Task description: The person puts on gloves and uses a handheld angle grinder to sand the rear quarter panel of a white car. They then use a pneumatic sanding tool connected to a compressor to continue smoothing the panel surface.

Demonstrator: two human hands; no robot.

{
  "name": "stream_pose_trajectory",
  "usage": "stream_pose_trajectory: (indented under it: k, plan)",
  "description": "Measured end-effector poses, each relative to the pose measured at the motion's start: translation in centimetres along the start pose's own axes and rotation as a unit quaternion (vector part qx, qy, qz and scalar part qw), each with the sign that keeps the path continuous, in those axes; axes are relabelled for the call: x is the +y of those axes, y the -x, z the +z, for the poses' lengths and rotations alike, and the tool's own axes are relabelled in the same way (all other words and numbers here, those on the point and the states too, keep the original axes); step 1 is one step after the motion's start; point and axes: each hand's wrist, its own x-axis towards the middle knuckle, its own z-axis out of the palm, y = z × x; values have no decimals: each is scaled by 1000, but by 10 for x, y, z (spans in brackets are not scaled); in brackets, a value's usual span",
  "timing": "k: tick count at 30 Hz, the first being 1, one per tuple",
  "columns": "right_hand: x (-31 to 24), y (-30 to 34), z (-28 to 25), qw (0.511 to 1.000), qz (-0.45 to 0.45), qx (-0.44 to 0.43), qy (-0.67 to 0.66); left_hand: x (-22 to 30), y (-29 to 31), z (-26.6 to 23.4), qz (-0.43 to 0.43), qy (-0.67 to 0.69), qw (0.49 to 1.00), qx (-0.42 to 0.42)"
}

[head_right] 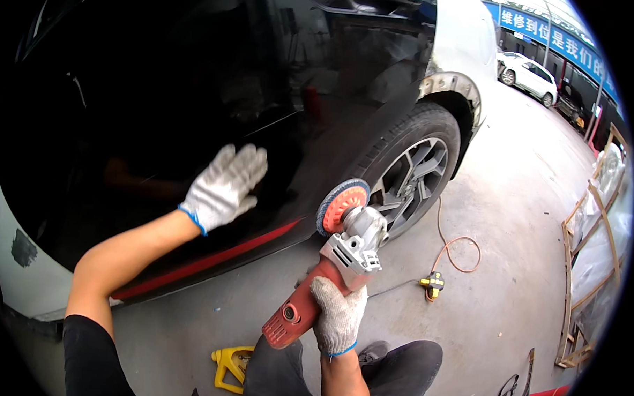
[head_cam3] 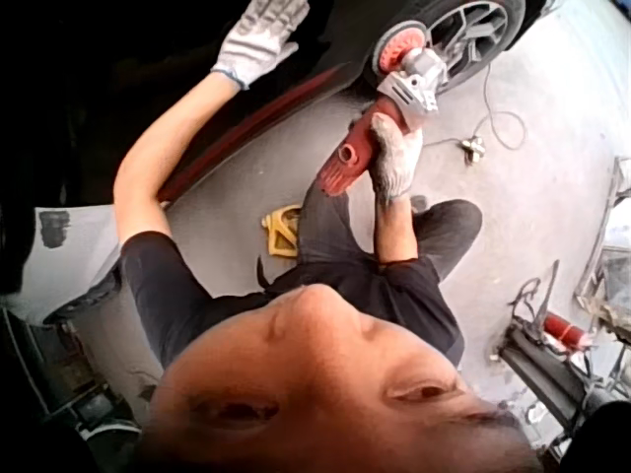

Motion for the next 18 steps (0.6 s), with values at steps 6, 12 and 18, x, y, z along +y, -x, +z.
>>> stream_pose_trajectory:
  k: [6, 12, 18]
  plan:
    - [12, 10, 32, 1000, -7, 0, 12, -48, -88, -43, -121, -73, 979, 145]
    - [-12, 15, 45, 996, -21, -35, 82, 16, -14, 41, 28, 31, 999, 23]
    - [-16, 15, 19, 992, -47, 7, 117, -60, -48, -69, -183, -85, 971, 131]
